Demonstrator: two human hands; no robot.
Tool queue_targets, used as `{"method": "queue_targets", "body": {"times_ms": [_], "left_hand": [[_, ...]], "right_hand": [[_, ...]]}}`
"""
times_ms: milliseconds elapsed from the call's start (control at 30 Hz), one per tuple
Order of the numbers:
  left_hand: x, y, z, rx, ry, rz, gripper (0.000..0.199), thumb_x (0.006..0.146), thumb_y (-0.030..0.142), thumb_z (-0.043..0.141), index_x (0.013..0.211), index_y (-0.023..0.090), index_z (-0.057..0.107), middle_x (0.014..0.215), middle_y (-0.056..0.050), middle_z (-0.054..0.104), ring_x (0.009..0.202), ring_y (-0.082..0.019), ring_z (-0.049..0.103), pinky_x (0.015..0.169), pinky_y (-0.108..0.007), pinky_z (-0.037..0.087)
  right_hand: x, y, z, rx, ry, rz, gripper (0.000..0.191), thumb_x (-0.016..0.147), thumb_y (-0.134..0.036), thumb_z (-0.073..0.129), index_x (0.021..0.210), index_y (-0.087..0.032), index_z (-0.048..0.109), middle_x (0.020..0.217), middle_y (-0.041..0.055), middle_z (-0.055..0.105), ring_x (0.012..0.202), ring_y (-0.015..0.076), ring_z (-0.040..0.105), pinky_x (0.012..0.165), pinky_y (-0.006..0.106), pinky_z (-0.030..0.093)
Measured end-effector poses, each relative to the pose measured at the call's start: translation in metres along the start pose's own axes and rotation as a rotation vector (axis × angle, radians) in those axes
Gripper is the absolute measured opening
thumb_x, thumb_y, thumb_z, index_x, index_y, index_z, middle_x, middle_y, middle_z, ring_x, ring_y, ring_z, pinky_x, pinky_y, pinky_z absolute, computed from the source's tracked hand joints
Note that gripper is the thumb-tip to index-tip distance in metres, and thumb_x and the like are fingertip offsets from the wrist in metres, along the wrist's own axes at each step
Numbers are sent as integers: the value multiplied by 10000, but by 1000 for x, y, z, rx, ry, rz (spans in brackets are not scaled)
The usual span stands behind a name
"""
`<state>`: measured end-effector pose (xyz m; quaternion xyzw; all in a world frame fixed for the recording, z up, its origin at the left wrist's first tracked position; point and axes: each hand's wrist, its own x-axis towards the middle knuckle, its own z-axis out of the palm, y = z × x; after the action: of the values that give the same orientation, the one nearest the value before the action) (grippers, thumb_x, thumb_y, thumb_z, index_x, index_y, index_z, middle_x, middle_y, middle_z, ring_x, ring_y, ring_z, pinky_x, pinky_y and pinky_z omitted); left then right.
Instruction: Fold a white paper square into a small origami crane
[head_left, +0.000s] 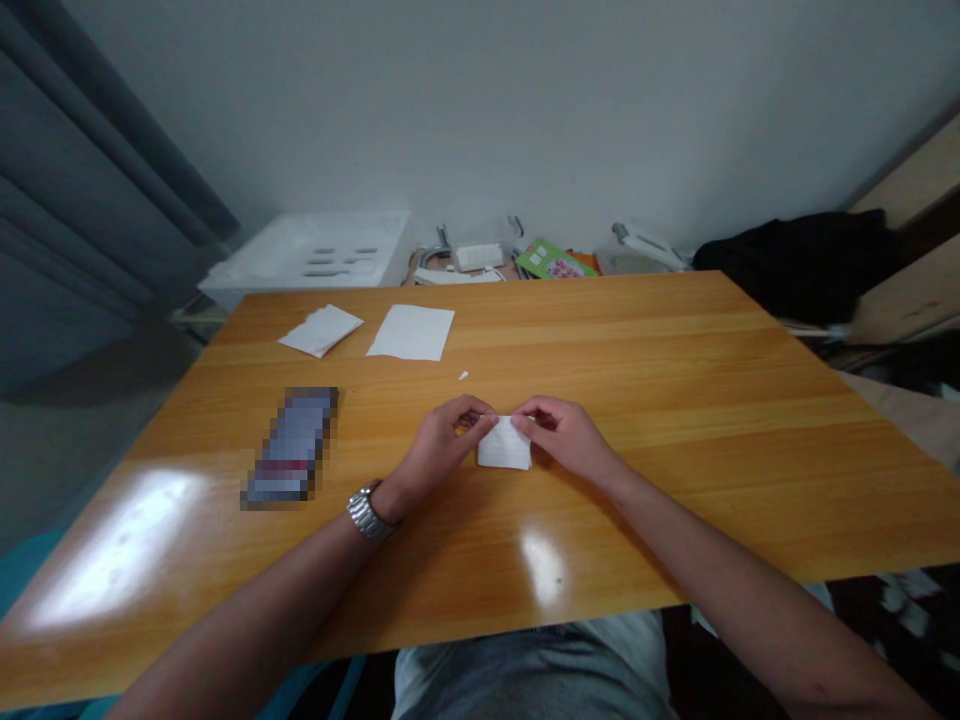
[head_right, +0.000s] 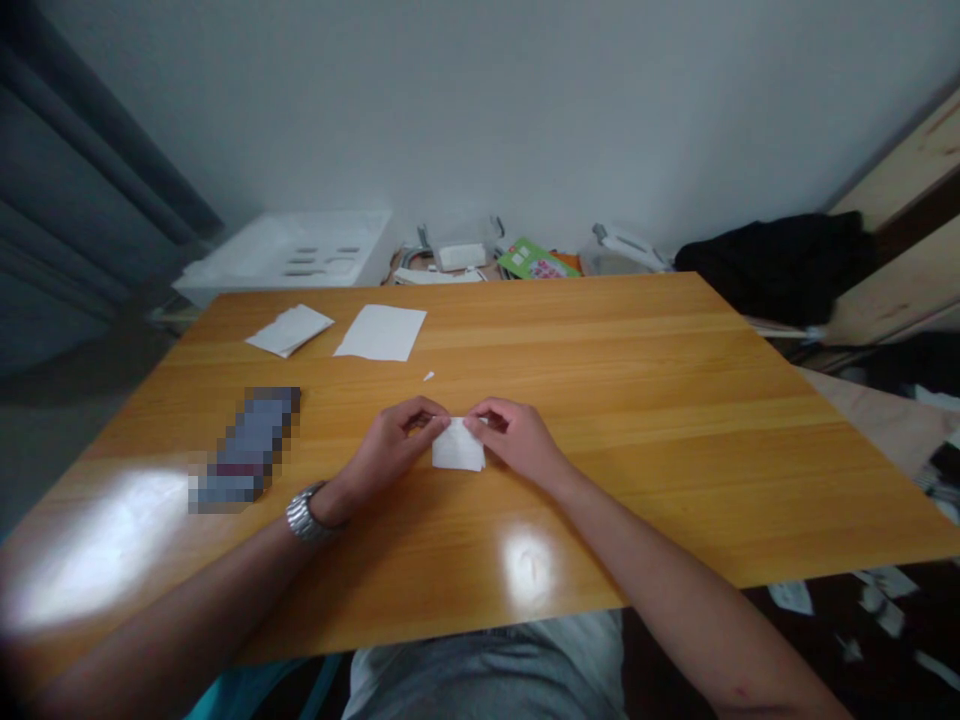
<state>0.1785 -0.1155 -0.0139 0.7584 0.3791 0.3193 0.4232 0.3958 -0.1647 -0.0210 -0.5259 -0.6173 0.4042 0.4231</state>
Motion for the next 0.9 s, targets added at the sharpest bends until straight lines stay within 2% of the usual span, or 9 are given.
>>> {"method": "queue_targets", "body": {"times_ms": [133,333,600,900], "left_hand": [[-1,3,0,42,-22,12,230,958,379,647,902,168,718,851,-29,729,775,-153,655,707,-244,493],[0,0,4,54,-20,42,150,929,309,652,904,171,706,871,-25,733,807,-152,670,726,-239,503],[2,-1,2,28,-29,39,246,961,414,660,953,179,733,923,-50,757,838,-167,690,742,-253,521],[7,-2,-2,-8,-46,47,243,967,390,652,944,162,734,925,-62,764,835,-162,693,766,-259,537]], "right_hand": [[-1,-2,3,-27,-53,-21,266,943,-427,658,880,-184,745,864,42,762,778,182,665,711,285,480],[-1,-2,3,-89,-61,-22,264,939,-424,663,868,-192,766,838,32,771,751,178,662,691,280,466],[1,-5,-6,-105,-60,-40,290,942,-450,649,908,-200,794,900,58,801,808,214,704,735,316,506],[2,3,-15,-72,-104,-9,305,939,-476,657,956,-224,829,976,56,823,846,233,747,770,335,540]]}}
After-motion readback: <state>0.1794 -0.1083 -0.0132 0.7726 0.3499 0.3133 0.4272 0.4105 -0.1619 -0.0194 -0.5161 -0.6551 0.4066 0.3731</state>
